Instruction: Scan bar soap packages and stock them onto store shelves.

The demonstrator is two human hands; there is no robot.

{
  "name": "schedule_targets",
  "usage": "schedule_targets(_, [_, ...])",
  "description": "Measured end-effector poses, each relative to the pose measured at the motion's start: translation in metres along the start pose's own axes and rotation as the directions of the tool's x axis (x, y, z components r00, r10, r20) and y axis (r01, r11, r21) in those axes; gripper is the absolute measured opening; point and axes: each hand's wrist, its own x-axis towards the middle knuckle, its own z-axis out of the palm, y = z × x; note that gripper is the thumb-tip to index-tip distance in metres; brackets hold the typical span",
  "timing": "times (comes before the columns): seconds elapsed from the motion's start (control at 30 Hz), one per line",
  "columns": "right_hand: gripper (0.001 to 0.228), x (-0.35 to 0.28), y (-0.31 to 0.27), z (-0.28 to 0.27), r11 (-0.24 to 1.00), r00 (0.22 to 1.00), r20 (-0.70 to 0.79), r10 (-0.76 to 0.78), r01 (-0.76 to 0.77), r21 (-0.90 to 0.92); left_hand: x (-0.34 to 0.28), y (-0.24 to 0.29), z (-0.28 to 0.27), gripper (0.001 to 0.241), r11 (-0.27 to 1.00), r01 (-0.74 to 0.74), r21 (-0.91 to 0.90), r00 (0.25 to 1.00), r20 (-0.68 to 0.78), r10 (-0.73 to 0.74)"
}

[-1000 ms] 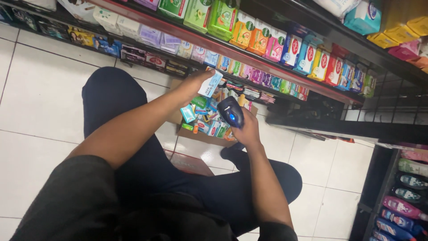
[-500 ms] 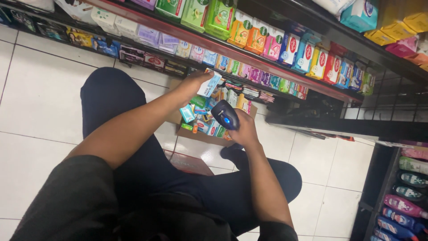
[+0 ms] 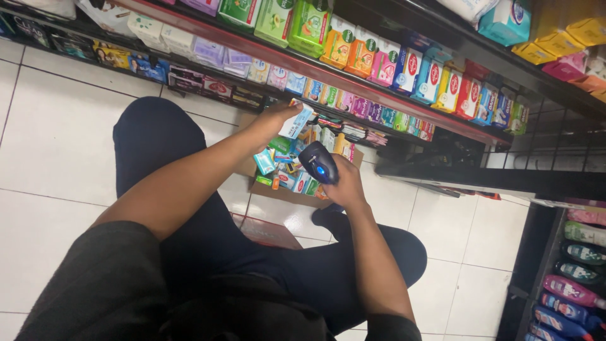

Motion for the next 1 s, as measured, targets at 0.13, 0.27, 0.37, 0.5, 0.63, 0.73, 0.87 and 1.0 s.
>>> schedule_targets(0.13, [0.055,-0.002,0.004,0.004,0.992,0.991,-0.052,0.125,-0.124,0.013,0.005,-0.011,-0.005,0.039,0.991,-0.066,0.113,0.998,0.003,0.067])
schedule_targets(0.27, [0.076,-0.003,0.021,0.008,0.990,0.970,-0.235,-0.062,0.030,-0.140,-0.012,0.008,0.006,0.037,0.946,-0.194,0.258,0.981,0.073,0.181])
schedule_targets(0.37, [0.085,0.002,0.008,-0.002,0.986,0.992,-0.106,0.067,-0.050,0.156,-0.019,0.011,0.010,0.050,0.744,-0.521,0.418,0.852,0.202,0.483])
schedule_targets(0.5, [0.078,-0.014,0.068,0.013,0.918,0.933,0.201,0.298,-0.338,0.210,-0.029,0.016,0.016,0.065,0.211,-0.740,0.639,0.588,0.462,0.664])
schedule_targets(0.63, [0.089,-0.008,0.041,0.009,0.756,0.732,0.531,0.427,-0.611,0.234,-0.033,0.010,0.019,0.065,0.021,-0.768,0.640,0.555,0.648,0.521])
schedule_targets(0.73, [0.092,-0.007,0.023,0.005,0.715,0.705,0.571,0.421,-0.646,0.269,-0.031,-0.003,0.018,0.059,-0.054,-0.785,0.616,0.531,0.717,0.452])
schedule_targets(0.87, [0.092,-0.006,0.016,0.004,0.692,0.715,0.538,0.446,-0.657,0.299,-0.041,0.001,0.024,0.057,-0.079,-0.790,0.608,0.528,0.741,0.415])
schedule_targets(1.0, [0.088,-0.004,0.005,0.003,0.707,0.741,0.508,0.439,-0.634,0.315,-0.044,0.009,0.033,0.065,0.000,-0.746,0.666,0.604,0.675,0.424])
